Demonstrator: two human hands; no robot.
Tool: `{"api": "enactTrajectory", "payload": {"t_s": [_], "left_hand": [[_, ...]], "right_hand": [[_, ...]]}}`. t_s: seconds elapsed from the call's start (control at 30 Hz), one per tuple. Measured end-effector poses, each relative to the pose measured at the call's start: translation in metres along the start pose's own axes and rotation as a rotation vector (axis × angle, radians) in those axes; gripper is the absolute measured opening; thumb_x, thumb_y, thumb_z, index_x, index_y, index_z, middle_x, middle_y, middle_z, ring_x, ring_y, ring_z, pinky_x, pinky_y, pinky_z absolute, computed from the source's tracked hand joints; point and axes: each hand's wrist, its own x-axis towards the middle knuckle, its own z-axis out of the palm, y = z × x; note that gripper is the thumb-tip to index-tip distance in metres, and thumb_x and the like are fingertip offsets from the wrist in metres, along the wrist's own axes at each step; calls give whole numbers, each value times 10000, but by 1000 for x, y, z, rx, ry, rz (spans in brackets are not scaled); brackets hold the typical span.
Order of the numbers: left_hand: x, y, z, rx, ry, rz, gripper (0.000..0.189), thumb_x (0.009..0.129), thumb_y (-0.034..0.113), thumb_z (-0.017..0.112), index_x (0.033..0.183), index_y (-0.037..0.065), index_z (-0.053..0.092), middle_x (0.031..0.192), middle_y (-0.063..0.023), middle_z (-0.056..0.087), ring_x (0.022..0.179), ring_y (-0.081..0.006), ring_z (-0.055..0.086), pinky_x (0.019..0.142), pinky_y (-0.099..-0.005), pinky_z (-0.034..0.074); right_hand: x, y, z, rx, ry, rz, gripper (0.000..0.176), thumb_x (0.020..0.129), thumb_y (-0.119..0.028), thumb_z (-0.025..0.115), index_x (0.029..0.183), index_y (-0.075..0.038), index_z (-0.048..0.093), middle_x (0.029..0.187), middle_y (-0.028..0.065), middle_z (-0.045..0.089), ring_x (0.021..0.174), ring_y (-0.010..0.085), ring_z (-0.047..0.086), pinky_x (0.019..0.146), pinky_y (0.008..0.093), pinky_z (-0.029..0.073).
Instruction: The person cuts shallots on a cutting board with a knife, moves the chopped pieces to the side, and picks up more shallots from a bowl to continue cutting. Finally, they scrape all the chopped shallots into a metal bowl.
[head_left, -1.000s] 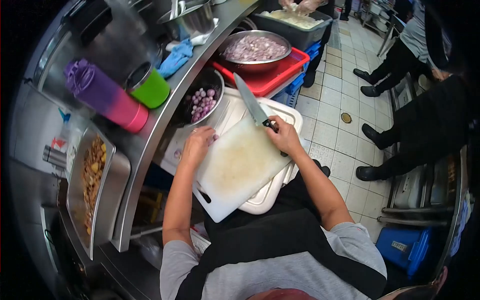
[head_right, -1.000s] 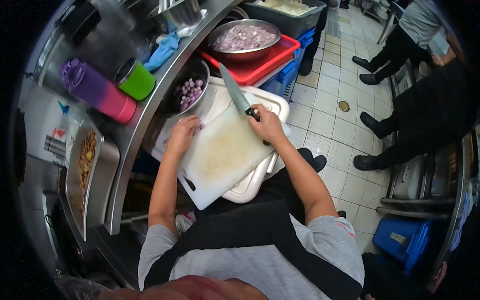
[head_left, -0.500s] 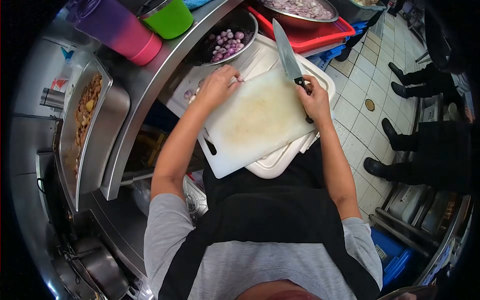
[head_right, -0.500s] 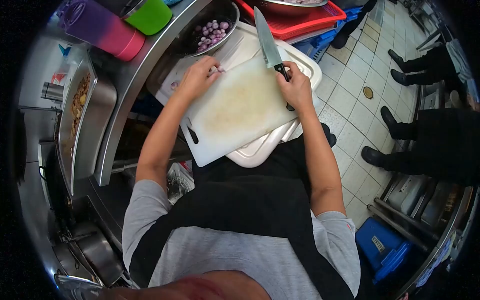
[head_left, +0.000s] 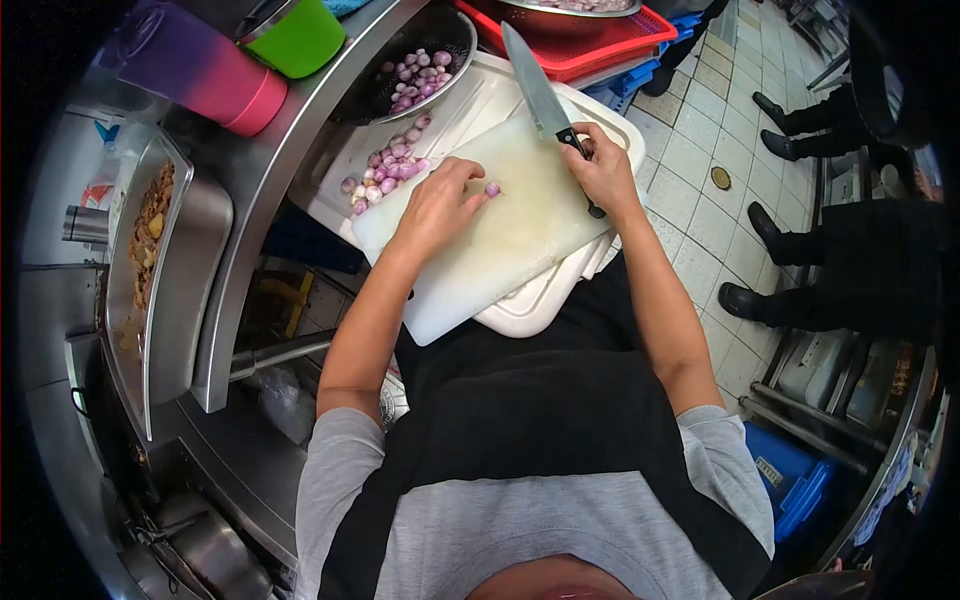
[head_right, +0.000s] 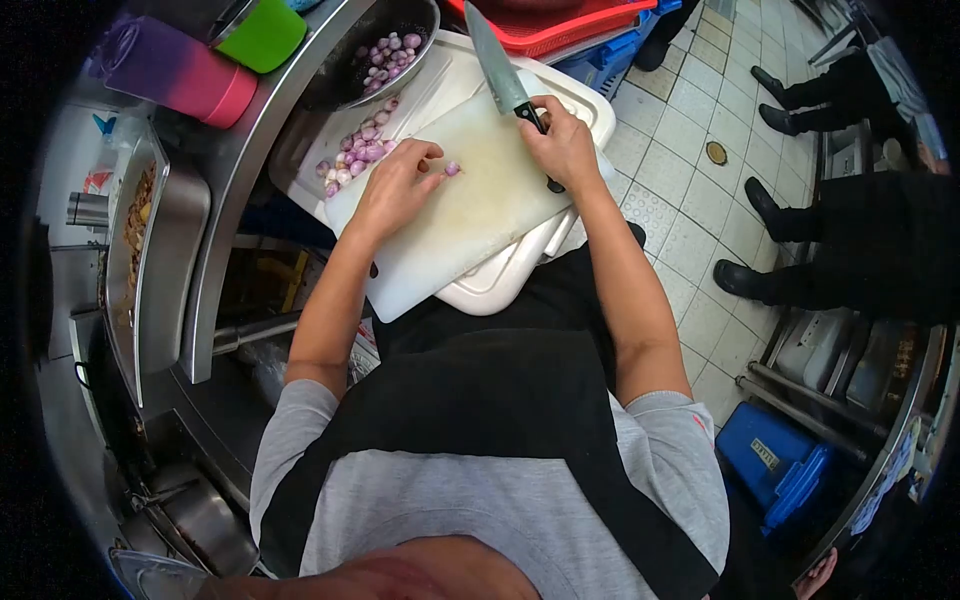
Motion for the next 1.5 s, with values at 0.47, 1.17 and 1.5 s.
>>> {"api": "enactTrajectory", "payload": {"t_s": [0.47, 1.17, 1.5], "left_hand": [[6, -2, 42, -34, 188, 201, 93, 816, 72, 681, 886, 17, 653, 866, -143, 663, 851, -324, 644, 774, -401, 517], [11, -5, 48, -104, 211, 283, 87, 785, 48, 685, 869, 57, 705, 897, -96, 696, 860, -291, 657, 773, -385, 532], [13, -4, 44, -96, 218, 261, 143, 773, 12, 700, 913, 40, 706, 923, -79, 712, 872, -254, 668, 776, -359, 540]], "right_hand": [[-52, -40, -32, -409, -533, -170, 313, 889, -206, 546, 1141, -48, 446, 828, 281, 649, 808, 466, 633, 728, 532, 498], [-71, -58, -14, -716, -530, -170, 263, 977, -250, 473, 1019, 9, 449, 729, 229, 659, 713, 427, 656, 627, 513, 515], [-72, -76, -21, -768, -580, -113, 248, 972, -241, 487, 986, 3, 449, 708, 229, 650, 697, 421, 653, 631, 515, 509]]}}
